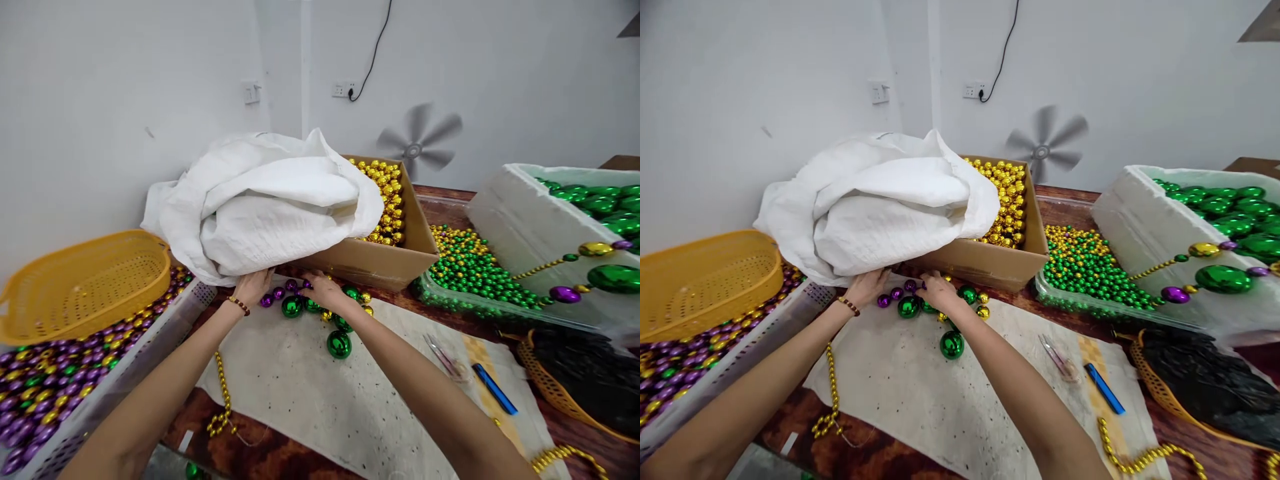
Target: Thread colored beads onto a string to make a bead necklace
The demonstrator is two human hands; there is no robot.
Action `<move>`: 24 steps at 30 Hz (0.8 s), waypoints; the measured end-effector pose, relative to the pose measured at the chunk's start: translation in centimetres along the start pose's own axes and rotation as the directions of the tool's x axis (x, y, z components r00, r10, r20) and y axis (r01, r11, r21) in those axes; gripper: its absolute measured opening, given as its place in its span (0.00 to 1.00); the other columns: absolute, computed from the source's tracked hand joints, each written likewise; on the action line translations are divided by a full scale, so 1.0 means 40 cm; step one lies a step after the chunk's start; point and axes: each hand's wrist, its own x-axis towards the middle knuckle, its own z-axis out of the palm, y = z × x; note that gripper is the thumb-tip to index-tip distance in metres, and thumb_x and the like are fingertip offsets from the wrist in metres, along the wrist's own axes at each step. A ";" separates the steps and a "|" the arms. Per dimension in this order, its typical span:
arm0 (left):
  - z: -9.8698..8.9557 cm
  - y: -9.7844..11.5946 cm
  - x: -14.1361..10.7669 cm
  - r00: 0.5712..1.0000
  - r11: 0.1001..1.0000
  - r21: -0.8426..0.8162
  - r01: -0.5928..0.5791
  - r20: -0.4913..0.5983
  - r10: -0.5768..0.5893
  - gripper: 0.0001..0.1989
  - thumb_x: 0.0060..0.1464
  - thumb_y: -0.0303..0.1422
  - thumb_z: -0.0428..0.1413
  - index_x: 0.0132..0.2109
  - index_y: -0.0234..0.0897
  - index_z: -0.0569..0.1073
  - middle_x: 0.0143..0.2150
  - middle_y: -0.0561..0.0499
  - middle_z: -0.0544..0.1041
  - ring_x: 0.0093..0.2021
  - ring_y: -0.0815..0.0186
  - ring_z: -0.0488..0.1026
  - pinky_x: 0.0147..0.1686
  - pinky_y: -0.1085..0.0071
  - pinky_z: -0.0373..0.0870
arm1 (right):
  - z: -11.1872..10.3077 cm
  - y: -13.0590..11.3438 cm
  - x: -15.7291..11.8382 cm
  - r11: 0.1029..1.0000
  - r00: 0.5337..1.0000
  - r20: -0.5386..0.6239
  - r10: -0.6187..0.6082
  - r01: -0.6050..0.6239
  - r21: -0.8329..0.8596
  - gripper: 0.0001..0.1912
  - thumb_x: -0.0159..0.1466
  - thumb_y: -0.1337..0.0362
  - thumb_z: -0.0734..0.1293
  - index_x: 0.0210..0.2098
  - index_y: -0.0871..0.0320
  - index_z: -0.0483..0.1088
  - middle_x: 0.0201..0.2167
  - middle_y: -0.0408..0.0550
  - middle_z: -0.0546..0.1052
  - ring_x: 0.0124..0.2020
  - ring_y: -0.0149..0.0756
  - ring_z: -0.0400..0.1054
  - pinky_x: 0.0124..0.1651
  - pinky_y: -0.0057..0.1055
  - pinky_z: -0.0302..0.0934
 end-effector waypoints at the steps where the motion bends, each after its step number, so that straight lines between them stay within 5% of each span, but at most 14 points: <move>1: -0.014 -0.001 -0.004 1.000 1.000 -0.006 0.022 -0.010 -0.023 0.18 0.66 0.33 0.45 0.57 0.33 0.73 0.55 0.39 0.79 0.56 0.50 0.75 0.58 0.58 0.68 | -0.003 0.003 -0.026 1.000 1.000 -0.023 -0.013 0.013 0.000 0.25 0.68 0.60 0.66 0.63 0.57 0.67 0.64 0.59 0.66 0.62 0.51 0.64 0.60 0.41 0.61; 7: -0.075 -0.011 -0.070 0.997 0.996 -0.038 -0.077 -0.010 0.077 0.19 0.63 0.36 0.45 0.52 0.33 0.74 0.49 0.39 0.81 0.51 0.51 0.78 0.54 0.59 0.72 | 0.027 0.102 -0.275 0.993 0.972 -0.214 -0.092 0.105 0.050 0.17 0.69 0.65 0.64 0.56 0.58 0.72 0.63 0.58 0.67 0.63 0.47 0.63 0.64 0.43 0.58; 12: -0.039 -0.030 -0.162 0.984 0.986 -0.110 -0.122 -0.141 0.107 0.23 0.59 0.43 0.44 0.52 0.35 0.73 0.50 0.37 0.78 0.50 0.46 0.77 0.54 0.48 0.72 | 0.028 0.227 -0.510 0.999 0.952 -0.305 0.002 0.009 0.035 0.13 0.69 0.68 0.62 0.47 0.58 0.77 0.56 0.56 0.75 0.57 0.42 0.70 0.59 0.38 0.63; 15: -0.009 0.004 -0.211 0.944 0.973 -0.176 -0.148 -0.319 0.085 0.24 0.58 0.46 0.46 0.60 0.56 0.69 0.59 0.49 0.74 0.58 0.44 0.71 0.59 0.41 0.68 | -0.052 0.294 -0.580 0.987 0.934 -0.334 0.127 -0.153 -0.054 0.13 0.69 0.70 0.61 0.45 0.58 0.77 0.51 0.53 0.78 0.52 0.38 0.72 0.55 0.31 0.63; 18: 0.013 0.095 -0.272 0.912 0.948 -0.274 -0.159 -0.409 0.035 0.30 0.55 0.42 0.48 0.62 0.83 0.57 0.64 0.69 0.68 0.61 0.47 0.69 0.61 0.37 0.64 | -0.179 0.362 -0.580 0.948 0.869 -0.438 0.231 -0.302 -0.097 0.15 0.72 0.67 0.58 0.46 0.57 0.76 0.48 0.51 0.79 0.51 0.37 0.71 0.54 0.29 0.61; 24: 0.109 0.287 -0.400 0.941 0.882 -0.416 -0.222 -0.330 0.081 0.38 0.51 0.34 0.53 0.64 0.82 0.57 0.52 0.60 0.79 0.47 0.48 0.78 0.48 0.43 0.79 | -0.408 0.527 -0.471 0.824 0.742 -0.485 0.464 -0.561 -0.071 0.13 0.72 0.64 0.61 0.44 0.60 0.76 0.45 0.55 0.79 0.47 0.41 0.73 0.50 0.35 0.64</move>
